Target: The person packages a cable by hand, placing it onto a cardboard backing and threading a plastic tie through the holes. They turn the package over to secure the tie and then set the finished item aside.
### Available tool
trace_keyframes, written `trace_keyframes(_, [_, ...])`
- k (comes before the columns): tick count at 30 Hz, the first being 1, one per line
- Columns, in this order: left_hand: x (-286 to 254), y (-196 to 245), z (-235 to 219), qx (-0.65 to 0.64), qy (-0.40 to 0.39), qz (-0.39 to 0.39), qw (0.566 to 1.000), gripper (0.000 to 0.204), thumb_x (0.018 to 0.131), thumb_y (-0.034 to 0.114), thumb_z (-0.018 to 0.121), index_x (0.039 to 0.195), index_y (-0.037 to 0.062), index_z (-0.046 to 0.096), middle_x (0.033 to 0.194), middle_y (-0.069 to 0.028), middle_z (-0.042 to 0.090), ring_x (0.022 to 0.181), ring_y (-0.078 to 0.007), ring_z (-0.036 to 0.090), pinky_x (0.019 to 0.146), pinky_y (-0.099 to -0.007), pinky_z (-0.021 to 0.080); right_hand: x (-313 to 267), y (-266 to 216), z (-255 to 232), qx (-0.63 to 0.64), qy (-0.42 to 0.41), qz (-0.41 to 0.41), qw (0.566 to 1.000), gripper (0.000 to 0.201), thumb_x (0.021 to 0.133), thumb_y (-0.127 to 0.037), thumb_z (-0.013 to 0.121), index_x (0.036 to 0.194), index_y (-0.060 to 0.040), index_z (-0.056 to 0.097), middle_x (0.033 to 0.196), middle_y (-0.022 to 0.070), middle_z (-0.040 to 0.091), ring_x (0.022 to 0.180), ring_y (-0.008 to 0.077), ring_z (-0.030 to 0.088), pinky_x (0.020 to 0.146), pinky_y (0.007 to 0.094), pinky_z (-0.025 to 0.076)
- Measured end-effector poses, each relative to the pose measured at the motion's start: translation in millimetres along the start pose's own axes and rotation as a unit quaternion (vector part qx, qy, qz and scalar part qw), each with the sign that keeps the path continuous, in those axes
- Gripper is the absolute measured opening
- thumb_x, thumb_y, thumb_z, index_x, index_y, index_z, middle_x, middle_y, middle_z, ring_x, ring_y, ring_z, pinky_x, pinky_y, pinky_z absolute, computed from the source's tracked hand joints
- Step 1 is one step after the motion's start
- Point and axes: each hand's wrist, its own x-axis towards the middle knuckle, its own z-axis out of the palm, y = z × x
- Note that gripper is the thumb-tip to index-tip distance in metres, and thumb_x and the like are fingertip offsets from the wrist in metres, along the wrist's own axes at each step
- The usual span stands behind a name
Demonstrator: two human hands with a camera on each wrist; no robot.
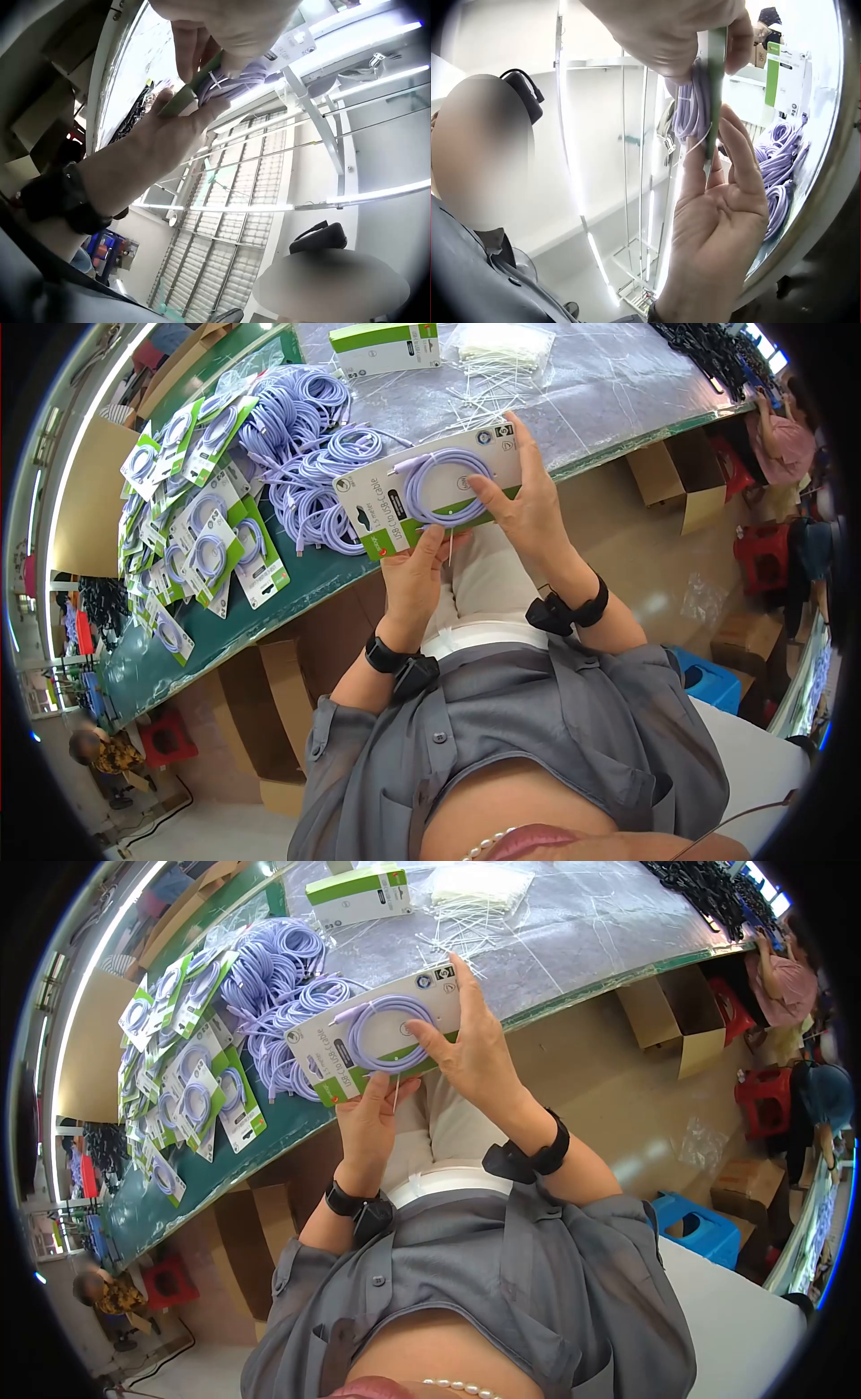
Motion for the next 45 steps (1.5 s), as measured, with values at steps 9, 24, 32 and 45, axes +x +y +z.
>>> trace_keyframes(9, [1.6, 11.6, 1.9, 0.009, -0.041, -0.078, 0.996, 0.03, 0.089, 0.003, 0.058, 0.119, 0.0005, 0.051, 0.109, -0.0114, 0.061, 0.094, -0.0219, 0.065, 0.076, -0.0371, 0.059, 42.3, -19.5, -14.9, -0.169, -0.282, -0.433, 0.839, 0.023, 0.073, -0.02, 0.061, 0.094, -0.0167, 0.066, 0.105, -0.0035, 0.061, 0.107, 0.0202, 0.05, 0.098, 0.0372, 0.036])
trace_keyframes(24, [-15.2, 13.1, -1.9, -0.035, -0.091, -0.281, 0.955, 0.031, 0.091, 0.007, 0.056, 0.12, 0.0006, 0.05, 0.11, -0.0104, 0.06, 0.097, -0.0223, 0.064, 0.079, -0.038, 0.059, 62.3, -1.0, -11.6, -0.036, -0.564, -0.313, 0.763, 0.005, 0.074, -0.012, 0.064, 0.078, -0.0082, 0.065, 0.088, 0.0036, 0.059, 0.095, 0.026, 0.047, 0.087, 0.0369, 0.038])
trace_keyframes(32, [-4.0, 21.7, -13.0, -0.018, -0.029, -0.168, 0.985, 0.028, 0.092, 0.007, 0.054, 0.119, 0.0007, 0.051, 0.112, -0.0114, 0.061, 0.099, -0.0225, 0.063, 0.082, -0.0382, 0.057, 39.6, -16.3, -32.7, -0.177, -0.365, -0.366, 0.838, 0.022, 0.07, -0.022, 0.07, 0.088, -0.0125, 0.062, 0.099, 0.0032, 0.055, 0.106, 0.0243, 0.046, 0.101, 0.0415, 0.032])
trace_keyframes(45, [-11.5, 17.5, -10.0, -0.029, -0.044, -0.112, 0.992, 0.028, 0.091, 0.004, 0.054, 0.119, 0.0016, 0.051, 0.11, -0.0115, 0.062, 0.097, -0.0225, 0.064, 0.084, -0.037, 0.056, 5.3, -4.2, -19.2, -0.194, -0.248, -0.408, 0.857, 0.023, 0.072, -0.015, 0.066, 0.094, -0.0097, 0.063, 0.076, -0.0003, 0.05, 0.082, 0.0167, 0.054, 0.105, 0.0458, 0.029])
